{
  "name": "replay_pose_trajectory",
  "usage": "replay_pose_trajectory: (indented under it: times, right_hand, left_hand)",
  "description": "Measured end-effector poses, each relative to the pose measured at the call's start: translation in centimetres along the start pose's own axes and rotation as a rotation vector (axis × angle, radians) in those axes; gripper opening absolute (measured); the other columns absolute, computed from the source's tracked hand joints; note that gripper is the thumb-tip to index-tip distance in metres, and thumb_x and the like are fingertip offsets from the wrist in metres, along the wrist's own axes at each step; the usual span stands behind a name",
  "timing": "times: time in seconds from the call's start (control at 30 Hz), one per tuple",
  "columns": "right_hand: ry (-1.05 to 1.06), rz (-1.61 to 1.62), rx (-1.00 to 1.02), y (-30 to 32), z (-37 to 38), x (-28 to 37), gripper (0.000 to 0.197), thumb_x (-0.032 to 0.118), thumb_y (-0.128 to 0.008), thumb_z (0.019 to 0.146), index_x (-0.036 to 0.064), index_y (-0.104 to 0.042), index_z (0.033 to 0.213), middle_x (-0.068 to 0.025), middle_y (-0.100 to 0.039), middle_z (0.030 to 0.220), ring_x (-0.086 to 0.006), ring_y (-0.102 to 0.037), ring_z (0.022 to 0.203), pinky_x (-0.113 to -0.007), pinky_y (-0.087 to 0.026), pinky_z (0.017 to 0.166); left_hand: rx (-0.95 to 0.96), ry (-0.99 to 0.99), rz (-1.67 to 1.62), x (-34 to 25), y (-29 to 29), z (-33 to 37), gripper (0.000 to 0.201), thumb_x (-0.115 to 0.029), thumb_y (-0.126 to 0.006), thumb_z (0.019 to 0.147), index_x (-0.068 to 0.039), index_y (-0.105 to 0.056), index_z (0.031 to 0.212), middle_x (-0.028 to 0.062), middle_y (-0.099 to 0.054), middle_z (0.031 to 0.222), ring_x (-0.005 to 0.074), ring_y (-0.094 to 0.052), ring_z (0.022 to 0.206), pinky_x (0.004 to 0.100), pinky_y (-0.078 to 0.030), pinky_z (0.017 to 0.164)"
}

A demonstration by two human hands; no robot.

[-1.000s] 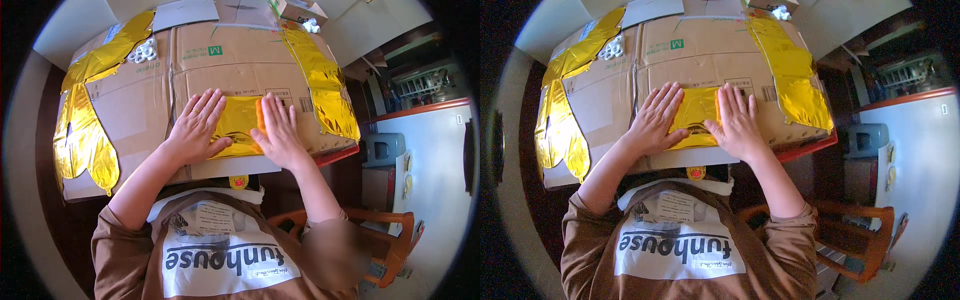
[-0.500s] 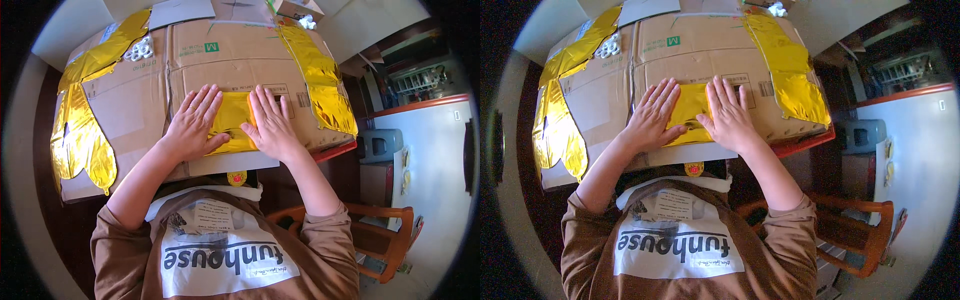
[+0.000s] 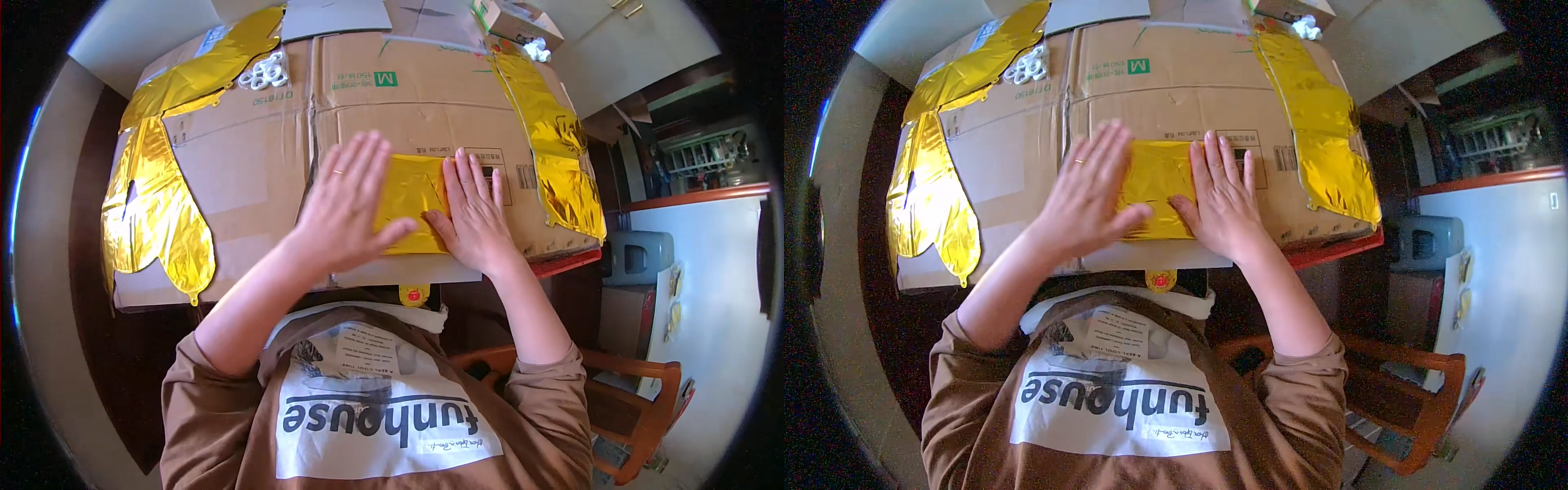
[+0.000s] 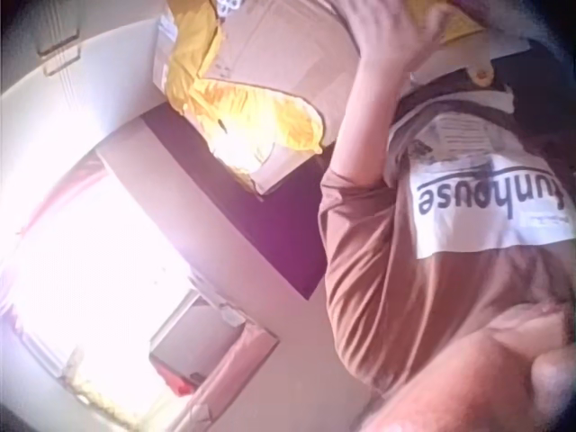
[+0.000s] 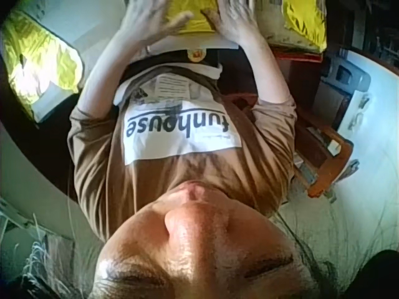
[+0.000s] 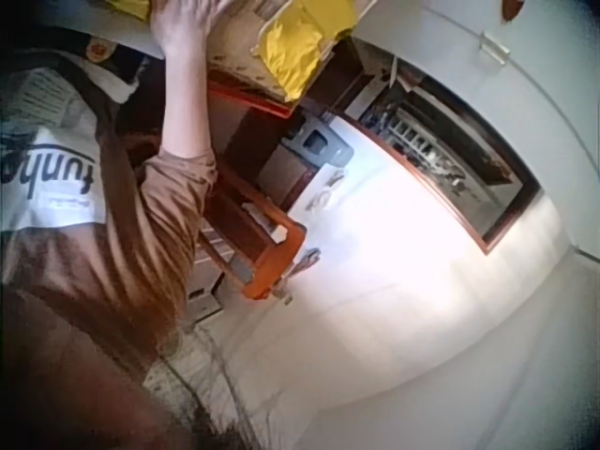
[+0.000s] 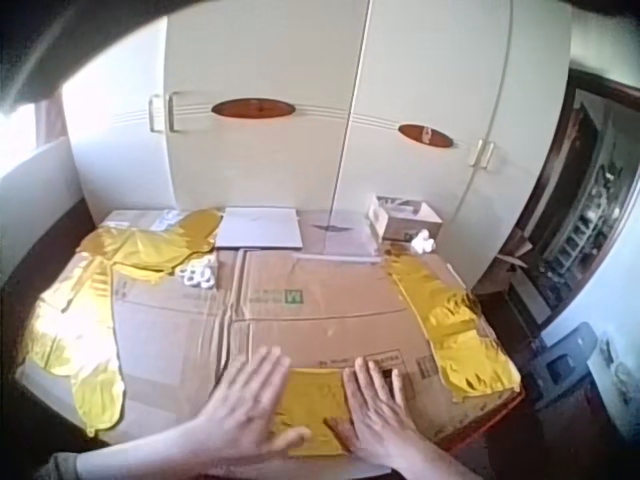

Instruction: Folding and flattening gold-colored foil balloons on a cardboard surface.

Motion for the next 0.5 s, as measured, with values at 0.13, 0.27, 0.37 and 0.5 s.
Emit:
replay_pose_trajectory:
  times: [0.13, 0.27, 0.37, 0.5]
  right_hand:
    - [0.021, 0.153, -0.053, 0.5, -0.2, -0.8, 0.081, 0.049, -0.049, 0.104, -0.0005, -0.021, 0.161, -0.025, -0.018, 0.168, -0.0371, -0.017, 0.157, -0.057, -0.008, 0.125]
    - [-0.056, 0.605, -0.252, 1.9, -1.5, -3.8, 0.071, 0.041, -0.052, 0.105, 0.002, -0.028, 0.159, -0.0233, -0.027, 0.165, -0.0355, -0.025, 0.154, -0.051, -0.016, 0.125]
    - [-0.115, 0.392, -0.438, 3.6, -3.4, -4.3, 0.045, 0.028, -0.062, 0.101, 0.0025, -0.058, 0.138, -0.0207, -0.058, 0.142, -0.0359, -0.056, 0.13, -0.046, -0.043, 0.109]
    - [-0.449, 0.363, -0.39, 4.0, -7.1, -3.0, 0.025, 0.028, -0.068, 0.097, 0.0033, -0.067, 0.098, -0.0161, -0.07, 0.095, -0.0338, -0.069, 0.085, -0.044, -0.053, 0.074]
  left_hand:
    - [0.043, -0.103, 0.006, -1.6, -2.8, 0.1, 0.101, -0.068, -0.052, 0.093, 0.007, -0.027, 0.156, 0.0259, -0.024, 0.165, 0.0379, -0.018, 0.156, 0.0513, -0.01, 0.127]
    - [0.045, -0.11, 0.029, -1.1, -3.6, 0.3, 0.103, -0.069, -0.053, 0.091, 0.007, -0.028, 0.157, 0.0241, -0.025, 0.165, 0.0372, -0.018, 0.156, 0.0507, -0.009, 0.127]
    - [0.048, -0.11, 0.02, -0.9, -3.4, 0.2, 0.103, -0.07, -0.051, 0.093, 0.007, -0.028, 0.156, 0.0244, -0.026, 0.165, 0.0377, -0.018, 0.156, 0.0507, -0.009, 0.127]
    - [-0.02, -0.137, -0.027, -1.3, -1.6, 1.3, 0.096, -0.069, -0.052, 0.094, 0.002, -0.032, 0.156, 0.0248, -0.033, 0.161, 0.04, -0.026, 0.152, 0.0519, -0.016, 0.125]
Point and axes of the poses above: each hand's wrist, its own z-axis towards the middle knuckle, its own y-axis out of the back of the hand, x = y × z, the point moved 4 cm from there along z, towards the middle knuckle
